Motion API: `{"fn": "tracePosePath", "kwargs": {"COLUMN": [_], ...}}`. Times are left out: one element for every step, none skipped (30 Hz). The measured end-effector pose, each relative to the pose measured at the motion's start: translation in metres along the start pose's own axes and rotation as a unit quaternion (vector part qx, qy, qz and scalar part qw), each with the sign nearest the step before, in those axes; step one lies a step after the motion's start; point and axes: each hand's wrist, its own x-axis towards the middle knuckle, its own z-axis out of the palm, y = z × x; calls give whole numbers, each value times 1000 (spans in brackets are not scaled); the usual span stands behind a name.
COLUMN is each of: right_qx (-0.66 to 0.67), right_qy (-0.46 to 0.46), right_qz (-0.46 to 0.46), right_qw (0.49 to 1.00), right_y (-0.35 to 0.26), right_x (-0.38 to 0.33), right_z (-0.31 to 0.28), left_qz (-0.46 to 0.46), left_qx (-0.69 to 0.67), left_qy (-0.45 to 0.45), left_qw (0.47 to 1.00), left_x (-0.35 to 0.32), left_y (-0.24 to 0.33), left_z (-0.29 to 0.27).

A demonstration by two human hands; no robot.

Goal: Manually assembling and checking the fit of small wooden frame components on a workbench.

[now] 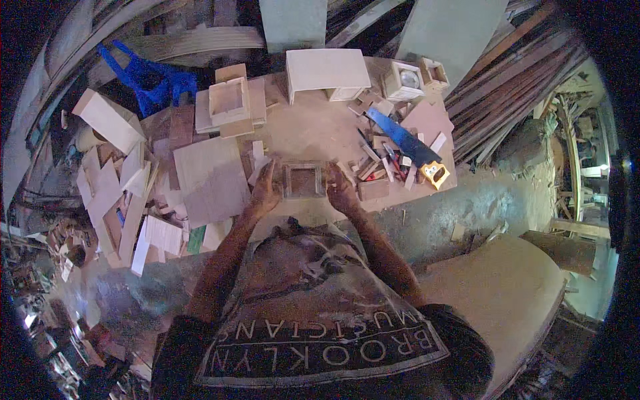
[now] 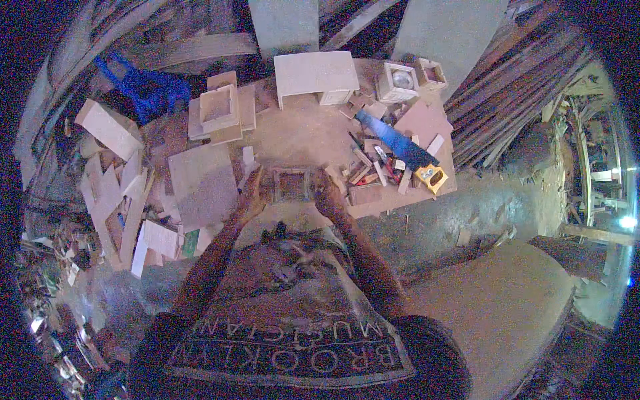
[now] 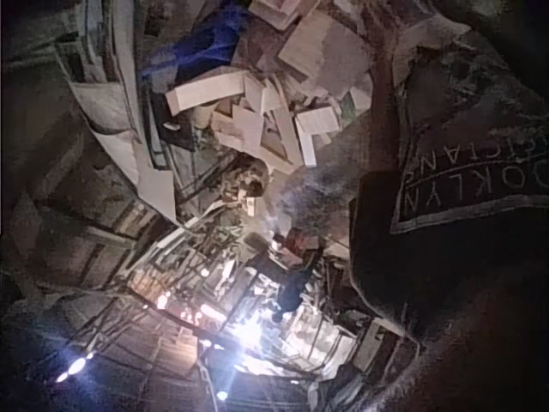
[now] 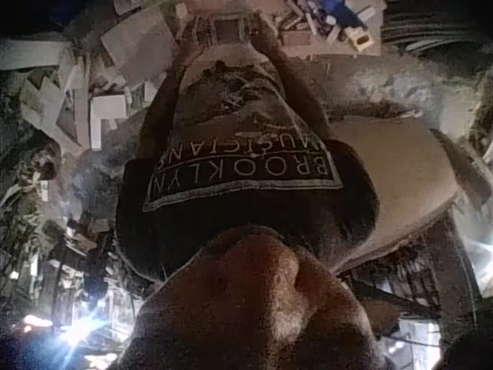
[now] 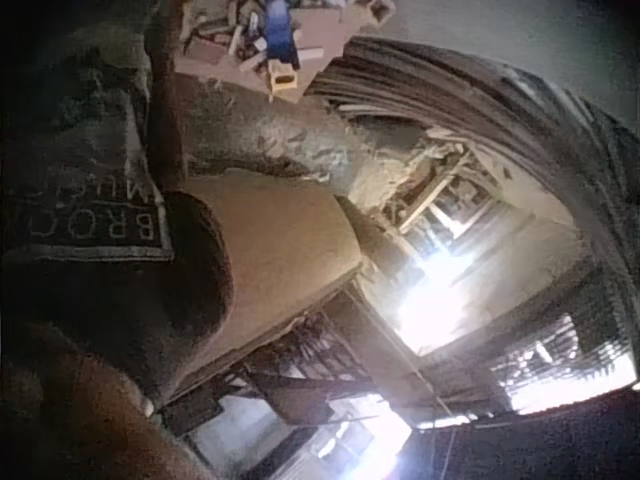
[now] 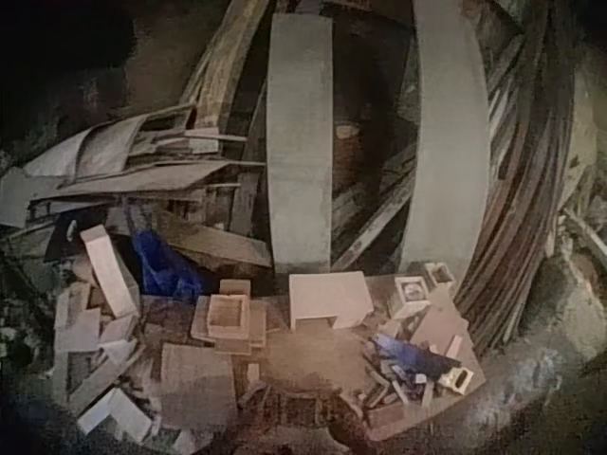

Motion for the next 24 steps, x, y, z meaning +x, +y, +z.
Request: {"fn": "tracePosePath", "kwargs": {"right_qx": [20, 25, 52, 79, -28, -20, 18, 53, 58, 105, 153, 208, 218, 208, 182, 162, 146, 149, 156, 157, 200, 198, 184, 169], "right_qy": [-13, -18, -19, -22, 64, 58, -11, -80, -85, -54, -23, 3, -4, 1, 15, 21, 48, 43, 64, 91, 166, 166, 159, 151], "right_qz": [-14, -16, 4, 25, -127, -131, -37, 58, 55, 47, 38, 18, 38, 51, 80, 98, 104, 100, 108, 123, 101, 105, 148, 190], "right_qw": [1000, 999, 998, 996, 989, 990, 999, 994, 993, 992, 987, 978, 975, 977, 980, 982, 983, 983, 980, 976, 960, 960, 959, 955], "right_y": [-3, 1, 7, 13, -15, -16, -12, -6, 6, 19, 31, 29, 6, 22, 43, 54, 45, 50, 61, 71, 49, 58, 69, 81], "right_x": [0, -1, -1, -4, 12, 13, 14, 15, 12, 10, 7, 13, 27, 21, 13, 11, 20, 26, 32, 32, 38, 36, 33, 31], "right_z": [-1, 0, 1, 3, -22, -30, -35, -38, -36, -33, -29, -26, -37, -39, -47, -55, -63, -69, -76, -85, -107, -111, -120, -128], "left_qz": [-15, -22, -23, -24, -44, -93, -142, -150, -144, -137, -141, -116, -93, -90, -177, -264, -270, -257, -245, -243, -221, -199, -196, -192], "left_qx": [22, 25, 9, -6, 5, -38, -81, -77, -75, -72, -68, -54, -39, -50, 11, 83, 86, 82, 77, 74, 99, 125, 122, 75], "left_qy": [46, 47, 65, 83, 92, 100, 109, 112, 173, 233, 236, 276, 313, 301, 250, 205, 209, 260, 309, 306, 336, 365, 361, 373], "left_qw": [999, 998, 998, 996, 995, 990, 981, 979, 971, 960, 959, 953, 944, 948, 952, 939, 936, 927, 916, 918, 910, 901, 904, 904], "left_x": [-2, -3, -3, -5, -13, -16, -18, -20, -21, -23, -26, -38, -52, -38, -13, 1, -5, -15, -24, -26, -30, -34, -33, -33], "left_y": [9, 13, 14, 15, 6, 5, 3, 3, 4, 4, -13, -47, -70, -49, -1, 32, 15, -24, -49, -55, -58, -59, -56, -52], "left_z": [0, 3, 9, 14, 19, 25, 30, 32, 34, 36, 38, 37, 38, 32, 4, -15, -13, -8, -7, -6, -5, -1, 3, 7]}}
